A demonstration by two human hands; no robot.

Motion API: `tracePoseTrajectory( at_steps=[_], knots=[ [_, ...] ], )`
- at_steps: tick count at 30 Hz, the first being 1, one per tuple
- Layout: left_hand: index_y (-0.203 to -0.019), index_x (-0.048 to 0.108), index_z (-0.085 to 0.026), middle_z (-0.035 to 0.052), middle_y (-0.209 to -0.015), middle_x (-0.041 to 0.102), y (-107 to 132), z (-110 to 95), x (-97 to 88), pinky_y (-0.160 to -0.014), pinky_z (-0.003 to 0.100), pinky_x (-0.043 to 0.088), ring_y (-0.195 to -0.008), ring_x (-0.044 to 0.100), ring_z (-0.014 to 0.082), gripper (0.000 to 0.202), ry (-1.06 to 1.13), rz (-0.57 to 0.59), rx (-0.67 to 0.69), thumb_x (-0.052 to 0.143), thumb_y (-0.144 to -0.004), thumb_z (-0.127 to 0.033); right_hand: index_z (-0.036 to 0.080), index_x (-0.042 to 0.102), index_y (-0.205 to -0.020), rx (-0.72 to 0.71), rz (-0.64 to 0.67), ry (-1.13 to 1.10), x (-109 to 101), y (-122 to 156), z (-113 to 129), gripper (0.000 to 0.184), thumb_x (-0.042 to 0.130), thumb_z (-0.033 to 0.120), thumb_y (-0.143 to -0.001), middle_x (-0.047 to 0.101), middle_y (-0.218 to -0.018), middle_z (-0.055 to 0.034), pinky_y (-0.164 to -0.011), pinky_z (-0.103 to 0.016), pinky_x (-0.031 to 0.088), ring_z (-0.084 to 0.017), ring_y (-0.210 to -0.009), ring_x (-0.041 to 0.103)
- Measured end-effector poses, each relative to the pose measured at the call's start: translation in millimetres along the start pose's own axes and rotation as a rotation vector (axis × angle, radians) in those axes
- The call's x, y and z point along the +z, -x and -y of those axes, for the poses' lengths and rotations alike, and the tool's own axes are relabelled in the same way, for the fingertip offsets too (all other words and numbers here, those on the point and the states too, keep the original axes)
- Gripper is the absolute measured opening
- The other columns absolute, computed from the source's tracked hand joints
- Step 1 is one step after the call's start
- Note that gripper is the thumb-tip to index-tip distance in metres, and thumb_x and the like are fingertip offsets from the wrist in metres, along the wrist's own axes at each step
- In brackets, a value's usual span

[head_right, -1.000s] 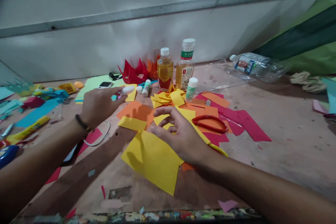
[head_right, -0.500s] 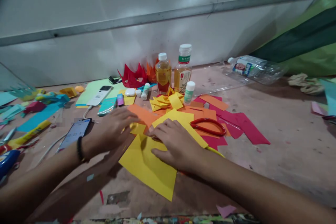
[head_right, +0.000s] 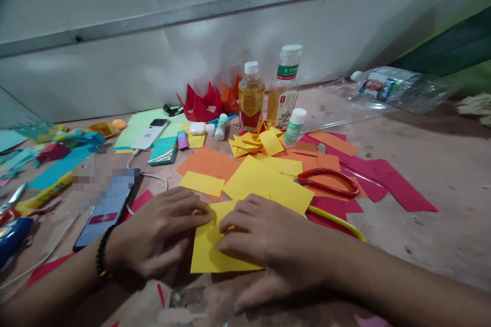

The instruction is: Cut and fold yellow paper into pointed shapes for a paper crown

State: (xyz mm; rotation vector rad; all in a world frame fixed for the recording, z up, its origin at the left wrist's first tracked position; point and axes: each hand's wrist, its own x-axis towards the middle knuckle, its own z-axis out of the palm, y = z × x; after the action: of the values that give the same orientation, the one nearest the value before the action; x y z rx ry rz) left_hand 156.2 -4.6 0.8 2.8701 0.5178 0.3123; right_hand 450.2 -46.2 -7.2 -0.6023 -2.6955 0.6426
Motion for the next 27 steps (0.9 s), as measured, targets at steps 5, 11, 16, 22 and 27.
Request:
tracePoseTrajectory(
  at_steps=[5,11,16,22,27],
  knots=[
    [-0.127,0.075,-0.02,0.014,-0.135,0.076,11.9,54.3,-41.3,-0.111,0.054,0.052,-0.126,0.069,0.0349,0.038,-0.324,-0.131,-0.498,0.052,-0.102,-0.037,0.022,0.072,-0.124,0.065,0.108,0.003,5.8,-2.1,2.2,0.043,0.075,0.055,-0.097,0.071,-0.133,-0.0091,-0.093,-0.042,0.044,-0.028,-0.114,0.061],
    [-0.136,0.067,-0.018,0.0124,-0.14,0.068,-3.8,186.7,-83.1,-0.106,0.055,0.059,-0.124,0.069,0.0307,0.042,-0.462,-0.087,-1.089,0.071,-0.104,-0.045,0.023,0.072,-0.126,0.085,0.091,-0.022,3.1,-1.4,3.7,0.044,0.078,0.054,-0.096,0.071,-0.132,-0.0094,-0.094,-0.042,0.045,-0.028,-0.114,0.061],
    [-0.136,0.067,-0.017,0.0124,-0.137,0.069,-20.9,242.1,-75.7,-0.099,0.051,0.063,-0.118,0.071,0.0292,0.04,-0.392,0.064,-1.246,0.072,-0.105,-0.042,0.021,0.072,-0.125,0.062,0.053,-0.031,6.7,-0.9,2.9,0.045,0.078,0.054,-0.095,0.071,-0.133,-0.0096,-0.092,-0.041,0.044,-0.027,-0.112,0.061],
    [-0.137,0.067,-0.017,0.0126,-0.138,0.069,-16.3,261.3,-70.4,-0.1,0.051,0.062,-0.12,0.071,0.03,0.041,-0.366,0.14,-1.331,0.073,-0.104,-0.042,0.02,0.072,-0.122,0.053,0.057,-0.004,5.8,-0.5,2.6,0.041,0.073,0.053,-0.099,0.071,-0.131,-0.0093,-0.092,-0.043,0.043,-0.028,-0.112,0.062],
    [-0.135,0.067,-0.018,0.0112,-0.137,0.069,-10.9,261.5,-73.3,-0.099,0.05,0.063,-0.118,0.071,0.0296,0.04,-0.333,0.166,-1.359,0.073,-0.104,-0.042,0.02,0.072,-0.122,0.034,0.045,0.0,5.9,1.0,2.5,0.041,0.072,0.054,-0.099,0.071,-0.132,-0.0108,-0.093,-0.043,0.043,-0.028,-0.112,0.062]
  ],
)
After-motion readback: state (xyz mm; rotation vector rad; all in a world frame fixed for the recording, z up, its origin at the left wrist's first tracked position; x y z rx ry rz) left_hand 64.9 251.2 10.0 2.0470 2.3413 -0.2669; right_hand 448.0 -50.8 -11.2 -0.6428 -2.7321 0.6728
